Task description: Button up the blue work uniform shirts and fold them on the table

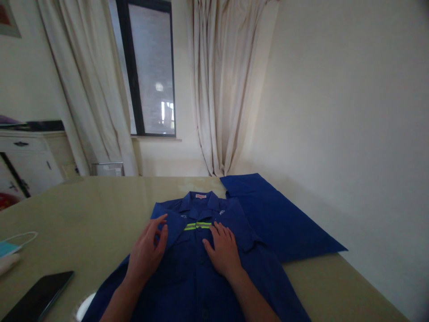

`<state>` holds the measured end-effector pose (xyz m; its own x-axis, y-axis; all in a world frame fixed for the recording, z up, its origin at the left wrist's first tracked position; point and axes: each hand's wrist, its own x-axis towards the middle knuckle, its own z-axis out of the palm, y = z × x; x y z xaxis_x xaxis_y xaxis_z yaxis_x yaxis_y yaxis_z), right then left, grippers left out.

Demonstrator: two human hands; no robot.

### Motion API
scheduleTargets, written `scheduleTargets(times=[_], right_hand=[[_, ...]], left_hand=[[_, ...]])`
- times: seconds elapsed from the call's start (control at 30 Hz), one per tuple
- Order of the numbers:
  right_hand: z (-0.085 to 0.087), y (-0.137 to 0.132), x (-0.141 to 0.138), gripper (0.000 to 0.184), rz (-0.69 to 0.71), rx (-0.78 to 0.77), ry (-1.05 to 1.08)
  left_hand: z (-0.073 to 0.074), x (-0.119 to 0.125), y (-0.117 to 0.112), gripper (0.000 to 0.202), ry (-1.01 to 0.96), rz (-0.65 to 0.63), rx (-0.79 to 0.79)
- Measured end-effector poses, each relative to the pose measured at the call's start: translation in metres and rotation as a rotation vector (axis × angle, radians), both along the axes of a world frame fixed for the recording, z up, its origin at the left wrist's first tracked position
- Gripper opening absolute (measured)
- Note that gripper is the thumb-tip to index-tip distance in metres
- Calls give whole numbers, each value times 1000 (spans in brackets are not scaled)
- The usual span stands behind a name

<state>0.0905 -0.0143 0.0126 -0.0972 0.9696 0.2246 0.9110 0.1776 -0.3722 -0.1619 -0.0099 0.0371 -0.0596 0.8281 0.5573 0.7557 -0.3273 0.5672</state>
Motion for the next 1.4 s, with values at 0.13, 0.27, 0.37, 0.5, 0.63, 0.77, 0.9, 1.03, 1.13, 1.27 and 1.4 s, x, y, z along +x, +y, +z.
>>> scheduleTargets(times=[0.13,0.27,0.37,0.5,0.63,0.77,0.9,1.03,1.13,1.27,1.4], right_hand=[[1,1,-1,54,4,-2,-4],[0,1,-1,55,0,-16,-10],[2,1,-1,57,6,-28,-26],[15,4,6,69,-123,79,-84],[20,9,21,70,-276,137,-145],[5,13,31,71,-257,-107,-157],[-4,17,33,71,-260,-108,-152],[0,18,29,74,-298,-13,-168],[5,16,24,77,-298,85,-215],[5,14,20,77,-397,20,-245],[1,14,21,78,-433,-91,-218]], left_hand=[[-12,-2,1,48,321,129,-141],[-25,-3,0,60,594,167,-421],[-29,-3,-2,62,658,176,-505],[-32,0,-5,61,704,183,-428],[-35,11,-8,61,664,110,-321],[-33,20,-9,63,639,57,-429],[-32,20,-8,63,624,53,-444],[-32,23,-8,59,591,45,-356],[-32,30,-10,58,569,19,-259],[-34,38,-12,62,582,102,-330],[-38,37,-11,65,580,138,-427]])
